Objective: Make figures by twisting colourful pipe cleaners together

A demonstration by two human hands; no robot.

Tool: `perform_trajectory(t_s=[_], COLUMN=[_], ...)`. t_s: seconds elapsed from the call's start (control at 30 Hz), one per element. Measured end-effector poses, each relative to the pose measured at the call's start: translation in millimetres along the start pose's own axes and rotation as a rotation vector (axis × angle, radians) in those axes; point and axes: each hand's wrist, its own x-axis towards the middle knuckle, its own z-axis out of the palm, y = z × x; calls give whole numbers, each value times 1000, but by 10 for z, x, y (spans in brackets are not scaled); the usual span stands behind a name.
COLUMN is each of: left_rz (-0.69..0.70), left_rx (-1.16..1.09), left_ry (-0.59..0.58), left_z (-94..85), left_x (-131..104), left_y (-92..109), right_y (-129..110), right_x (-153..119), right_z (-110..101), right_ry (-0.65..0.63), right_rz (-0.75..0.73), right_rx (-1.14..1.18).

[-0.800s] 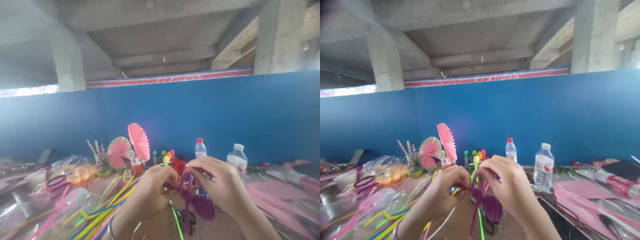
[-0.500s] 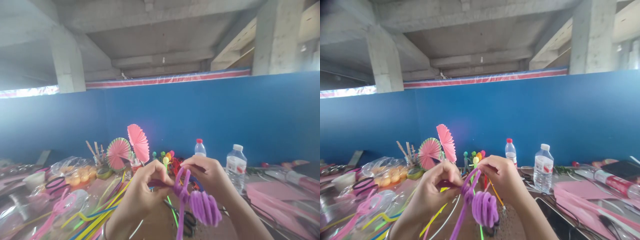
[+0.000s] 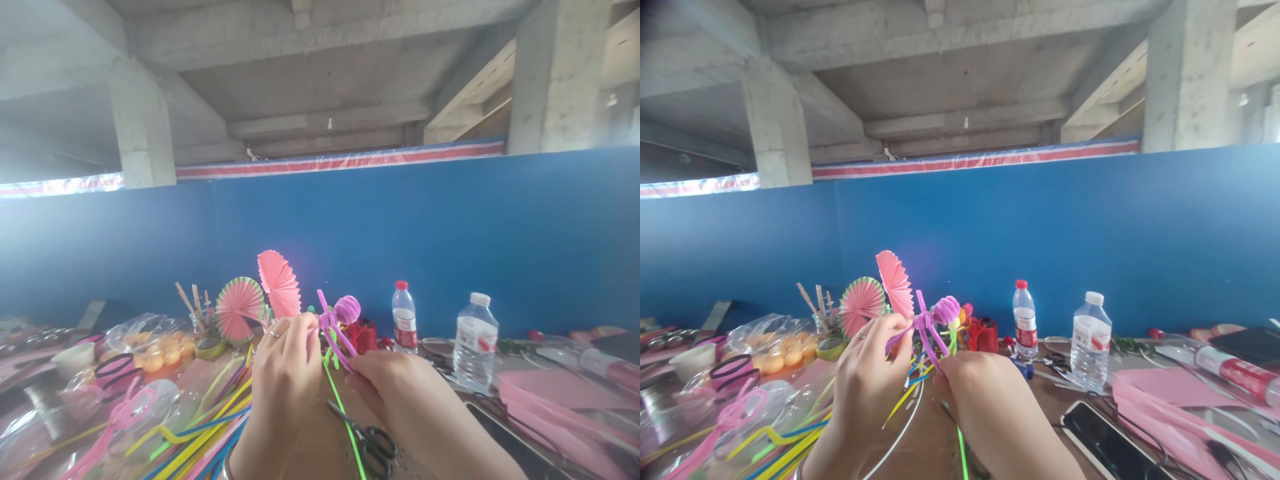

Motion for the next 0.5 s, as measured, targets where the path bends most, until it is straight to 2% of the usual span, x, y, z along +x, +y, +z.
perform_trajectory(t_s=[0.13,0.2,0.27,0.4,0.5], left_rz=[97,139,194,279,201], left_rx=[-9,-56,-120,-310,-563], left_ry=[-62,-128,-203,-390,-559], left_z=[10,1,-23,-117,-200], left_x=[17,30,39,46,47], left_y=[-5,-16,-25,-13,26], right_y=[-3,14,42,121,197], right_x=[-58,-57,-44,-16,16], right_z=[-106,-170,-233,-332,-355], right_ry=[172,280,334,330,268], right_rz=[-3,19,64,145,175], right_rx=[-21,19,88,174,313])
